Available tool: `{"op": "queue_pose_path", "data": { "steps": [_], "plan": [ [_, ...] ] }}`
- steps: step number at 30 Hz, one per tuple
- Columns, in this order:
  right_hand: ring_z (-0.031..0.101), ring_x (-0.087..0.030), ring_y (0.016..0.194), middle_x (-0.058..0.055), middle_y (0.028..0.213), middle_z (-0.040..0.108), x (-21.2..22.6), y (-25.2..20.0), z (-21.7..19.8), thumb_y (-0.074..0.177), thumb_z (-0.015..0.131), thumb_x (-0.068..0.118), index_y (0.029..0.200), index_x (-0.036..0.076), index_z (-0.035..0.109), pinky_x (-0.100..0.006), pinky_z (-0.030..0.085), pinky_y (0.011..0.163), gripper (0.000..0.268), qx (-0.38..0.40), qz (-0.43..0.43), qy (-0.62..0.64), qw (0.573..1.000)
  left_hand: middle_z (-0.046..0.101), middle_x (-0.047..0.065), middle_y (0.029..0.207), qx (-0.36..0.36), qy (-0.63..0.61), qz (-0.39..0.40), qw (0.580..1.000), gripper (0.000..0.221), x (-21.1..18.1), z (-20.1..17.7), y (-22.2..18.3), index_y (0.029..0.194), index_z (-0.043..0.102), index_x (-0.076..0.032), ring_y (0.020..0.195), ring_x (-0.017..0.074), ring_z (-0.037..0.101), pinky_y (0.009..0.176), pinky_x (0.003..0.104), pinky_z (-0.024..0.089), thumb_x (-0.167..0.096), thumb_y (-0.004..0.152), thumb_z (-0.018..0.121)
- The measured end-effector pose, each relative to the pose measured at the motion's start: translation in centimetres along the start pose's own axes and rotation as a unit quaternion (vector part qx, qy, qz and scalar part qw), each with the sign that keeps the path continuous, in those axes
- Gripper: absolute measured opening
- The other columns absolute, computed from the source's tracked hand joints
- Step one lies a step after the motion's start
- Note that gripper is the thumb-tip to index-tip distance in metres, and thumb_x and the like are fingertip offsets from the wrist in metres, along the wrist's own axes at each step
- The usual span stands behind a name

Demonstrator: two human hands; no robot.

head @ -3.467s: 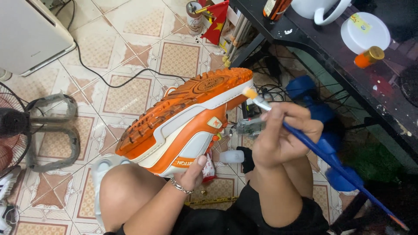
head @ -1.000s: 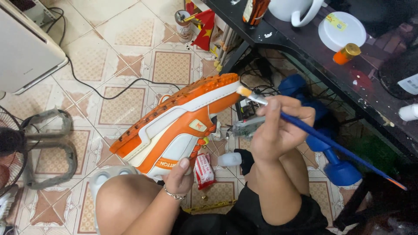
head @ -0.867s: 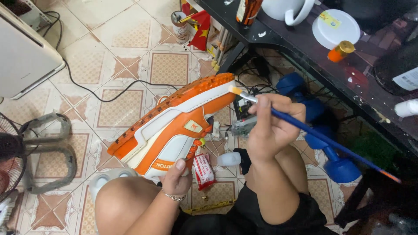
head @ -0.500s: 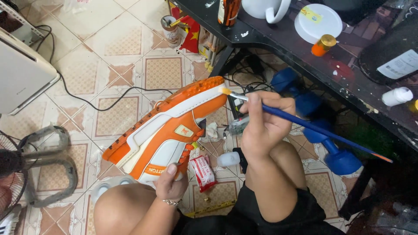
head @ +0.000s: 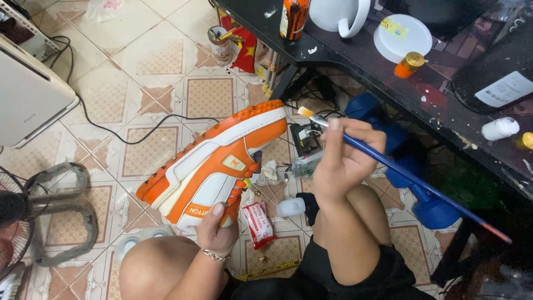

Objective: Using a small paintbrush to apply white paint to the midsole and heel area of an orange and white sneaker.

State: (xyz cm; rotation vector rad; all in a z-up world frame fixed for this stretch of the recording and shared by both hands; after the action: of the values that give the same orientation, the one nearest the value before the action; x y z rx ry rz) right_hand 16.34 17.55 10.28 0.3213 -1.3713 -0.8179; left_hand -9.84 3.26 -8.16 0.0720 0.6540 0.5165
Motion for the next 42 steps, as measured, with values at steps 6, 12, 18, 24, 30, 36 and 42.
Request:
{"op": "queue_pose_path", "data": {
  "steps": [6,12,18,24,30,36,42],
  "plan": [
    [0.072,-0.017,0.08,-0.022,0.116,0.076,1.8,2.2,-3.3,0.124,0.075,-0.003,0.131,0.008,0.046,-0.03,0.055,0.084,0.032,-0.049,-0.132,-0.014,0.99,0.095,0.018,0.118,-0.076,0.432,0.199,0.876,0.016,-0.4,-0.2,0.4,0.125,0.093,-0.009,0.115,0.0256,0.092,0.117,0.046,0.065,-0.009,0.116,0.079],
    [0.068,-0.033,0.104,-0.023,0.133,0.068,4.7,5.1,-14.2,0.139,0.059,-0.026,0.169,0.016,0.04,-0.038,0.062,0.098,0.056,-0.011,-0.22,-0.045,0.975,0.091,0.02,0.115,-0.19,0.214,-0.088,0.954,0.031,0.9,1.1,2.9,0.123,0.085,0.017,0.098,0.0272,0.084,0.092,0.036,0.067,-0.008,0.111,0.072],
    [0.063,-0.034,0.108,-0.036,0.139,0.075,9.6,7.9,-24.6,0.154,0.066,0.002,0.148,-0.015,0.063,-0.048,0.06,0.107,0.018,-0.062,-0.221,-0.226,0.947,0.087,0.023,0.124,-0.255,0.06,-0.19,0.946,0.038,2.8,1.3,2.5,0.134,0.079,0.017,0.105,0.0305,0.083,0.097,0.039,0.067,-0.011,0.108,0.074],
    [0.065,-0.035,0.12,-0.026,0.14,0.063,10.0,16.7,-29.9,0.144,0.081,-0.017,0.163,-0.008,0.056,-0.049,0.06,0.112,0.032,-0.014,-0.24,-0.33,0.913,0.089,0.017,0.141,-0.242,0.181,-0.214,0.929,0.036,5.0,-3.7,2.0,0.133,0.086,0.009,0.134,0.0268,0.082,0.129,0.039,0.059,-0.017,0.114,0.07],
    [0.069,-0.014,0.089,-0.006,0.117,0.072,6.8,17.7,-28.4,0.132,0.077,0.002,0.165,0.003,0.056,-0.028,0.06,0.084,0.039,-0.02,-0.073,-0.234,0.969,0.085,0.015,0.125,-0.231,0.168,-0.254,0.924,0.03,5.3,-3.0,1.4,0.129,0.081,0.009,0.106,0.0237,0.08,0.093,0.034,0.065,-0.018,0.121,0.071],
    [0.074,-0.018,0.089,-0.016,0.12,0.08,7.3,16.9,-26.6,0.131,0.081,0.013,0.162,-0.001,0.055,-0.029,0.065,0.086,0.043,0.012,-0.082,-0.244,0.966,0.088,0.024,0.139,-0.153,0.336,-0.222,0.903,0.032,4.4,-1.5,1.3,0.132,0.084,0.017,0.123,0.0329,0.082,0.112,0.042,0.064,-0.007,0.119,0.067],
    [0.077,-0.018,0.092,-0.015,0.121,0.081,6.6,17.1,-25.3,0.128,0.083,0.009,0.157,-0.001,0.058,-0.028,0.066,0.09,0.04,0.052,-0.047,-0.251,0.965,0.094,0.029,0.126,-0.101,0.382,-0.25,0.884,0.035,4.3,1.6,1.0,0.131,0.087,0.023,0.111,0.0358,0.088,0.095,0.043,0.066,-0.006,0.114,0.075]
  ]
}}
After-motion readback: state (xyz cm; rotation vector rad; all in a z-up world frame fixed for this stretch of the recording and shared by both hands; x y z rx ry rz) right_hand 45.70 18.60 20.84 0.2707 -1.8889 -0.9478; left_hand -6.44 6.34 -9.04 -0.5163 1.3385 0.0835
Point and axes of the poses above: each hand's wrist, its own y-axis towards the middle knuckle, its own z-axis out of the palm, x = y × z, the point moved 8 cm from there along y, towards the middle knuckle
